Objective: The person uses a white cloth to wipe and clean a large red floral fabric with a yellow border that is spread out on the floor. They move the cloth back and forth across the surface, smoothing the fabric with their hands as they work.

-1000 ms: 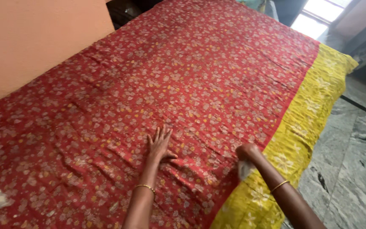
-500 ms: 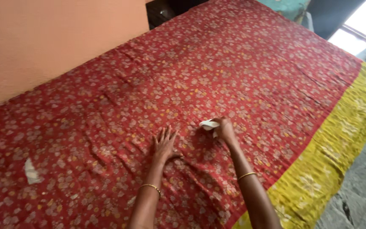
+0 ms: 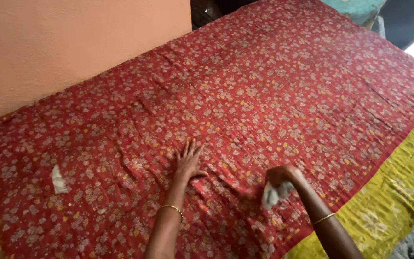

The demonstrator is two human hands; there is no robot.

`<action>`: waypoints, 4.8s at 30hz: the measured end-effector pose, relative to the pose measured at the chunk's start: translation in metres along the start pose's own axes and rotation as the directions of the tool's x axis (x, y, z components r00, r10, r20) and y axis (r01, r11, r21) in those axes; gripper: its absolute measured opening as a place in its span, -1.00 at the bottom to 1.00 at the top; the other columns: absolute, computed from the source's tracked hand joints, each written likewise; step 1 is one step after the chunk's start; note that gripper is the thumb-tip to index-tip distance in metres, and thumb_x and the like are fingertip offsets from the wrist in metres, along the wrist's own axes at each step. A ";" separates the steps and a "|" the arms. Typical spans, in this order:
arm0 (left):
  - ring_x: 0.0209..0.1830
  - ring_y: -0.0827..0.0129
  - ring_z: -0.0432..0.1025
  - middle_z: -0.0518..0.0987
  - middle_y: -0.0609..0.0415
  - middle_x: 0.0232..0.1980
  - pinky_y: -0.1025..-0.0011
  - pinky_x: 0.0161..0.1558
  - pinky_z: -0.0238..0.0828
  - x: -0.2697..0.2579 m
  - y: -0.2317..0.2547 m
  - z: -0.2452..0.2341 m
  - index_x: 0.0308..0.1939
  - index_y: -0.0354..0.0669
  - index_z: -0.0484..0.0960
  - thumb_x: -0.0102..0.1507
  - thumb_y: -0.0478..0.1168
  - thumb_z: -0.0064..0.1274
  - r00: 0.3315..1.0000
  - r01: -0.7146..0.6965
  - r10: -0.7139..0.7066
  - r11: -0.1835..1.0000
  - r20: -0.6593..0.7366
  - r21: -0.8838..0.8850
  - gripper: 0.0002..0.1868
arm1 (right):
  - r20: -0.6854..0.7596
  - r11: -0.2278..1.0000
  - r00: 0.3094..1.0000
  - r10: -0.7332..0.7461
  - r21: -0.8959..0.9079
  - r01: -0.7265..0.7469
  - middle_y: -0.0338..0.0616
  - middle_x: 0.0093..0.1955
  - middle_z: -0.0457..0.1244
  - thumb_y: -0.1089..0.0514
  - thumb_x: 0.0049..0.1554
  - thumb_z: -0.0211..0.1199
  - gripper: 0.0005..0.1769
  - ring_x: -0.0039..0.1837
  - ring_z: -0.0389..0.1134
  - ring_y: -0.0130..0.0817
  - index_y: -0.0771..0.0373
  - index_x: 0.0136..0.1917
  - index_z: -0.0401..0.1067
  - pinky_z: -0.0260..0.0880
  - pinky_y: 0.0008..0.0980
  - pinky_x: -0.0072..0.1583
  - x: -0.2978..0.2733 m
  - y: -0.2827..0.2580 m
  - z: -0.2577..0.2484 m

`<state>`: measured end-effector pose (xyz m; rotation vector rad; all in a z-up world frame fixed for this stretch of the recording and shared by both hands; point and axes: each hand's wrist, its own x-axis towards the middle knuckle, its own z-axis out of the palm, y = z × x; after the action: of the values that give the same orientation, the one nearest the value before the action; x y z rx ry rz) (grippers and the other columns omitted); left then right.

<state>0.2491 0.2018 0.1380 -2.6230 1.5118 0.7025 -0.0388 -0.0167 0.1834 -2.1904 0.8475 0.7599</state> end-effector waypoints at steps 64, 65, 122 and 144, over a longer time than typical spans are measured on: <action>0.64 -0.04 -0.79 -0.80 -0.07 0.63 -0.50 0.44 -0.61 -0.030 -0.126 0.001 0.63 0.35 -0.57 -0.09 0.23 0.51 0.903 0.430 -0.415 0.875 0.114 -0.221 0.62 | -0.719 0.756 0.413 -0.559 -0.237 0.611 0.14 0.14 0.38 0.41 0.06 0.17 -0.58 0.06 0.47 -0.08 0.18 0.13 0.62 0.59 -0.11 0.03 0.163 -0.185 -0.023; 0.64 -0.03 -0.78 -0.79 -0.05 0.63 -0.50 0.45 -0.61 -0.029 -0.128 0.001 0.63 0.35 -0.56 -0.08 0.22 0.51 0.901 0.433 -0.418 0.873 0.115 -0.222 0.62 | -0.782 0.837 0.412 -0.468 -0.243 0.491 0.16 0.10 0.38 0.41 0.00 0.19 -0.57 0.05 0.45 -0.03 0.15 0.10 0.63 0.56 -0.08 0.03 0.180 -0.181 -0.022; 0.71 0.19 -0.56 -0.51 0.19 0.72 -0.35 0.51 -0.63 -0.044 -0.248 0.023 0.63 0.19 -0.50 0.31 -0.17 0.02 0.800 0.552 -0.585 0.805 -0.137 -0.217 0.08 | -0.156 0.689 0.673 -0.723 -0.102 0.718 0.11 0.20 0.35 0.41 0.10 0.24 -0.61 0.16 0.33 0.03 0.15 0.15 0.64 0.37 0.04 0.16 0.153 -0.394 0.090; 0.67 0.07 -0.26 -0.23 0.07 0.70 -0.17 0.58 -0.44 -0.102 -0.250 0.007 0.56 0.19 -0.12 0.21 0.35 0.15 0.790 0.533 -0.583 0.806 -0.189 -0.258 0.05 | -0.008 0.679 0.681 -0.733 -0.081 0.730 -0.08 0.45 0.27 0.48 0.00 0.27 -0.45 0.45 0.25 -0.11 0.12 0.23 0.56 0.31 -0.19 0.38 0.109 -0.345 0.127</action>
<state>0.4106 0.4177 0.1247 -3.1715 0.6156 0.4709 0.2472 0.2365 0.1550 -2.3319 -0.1048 0.3293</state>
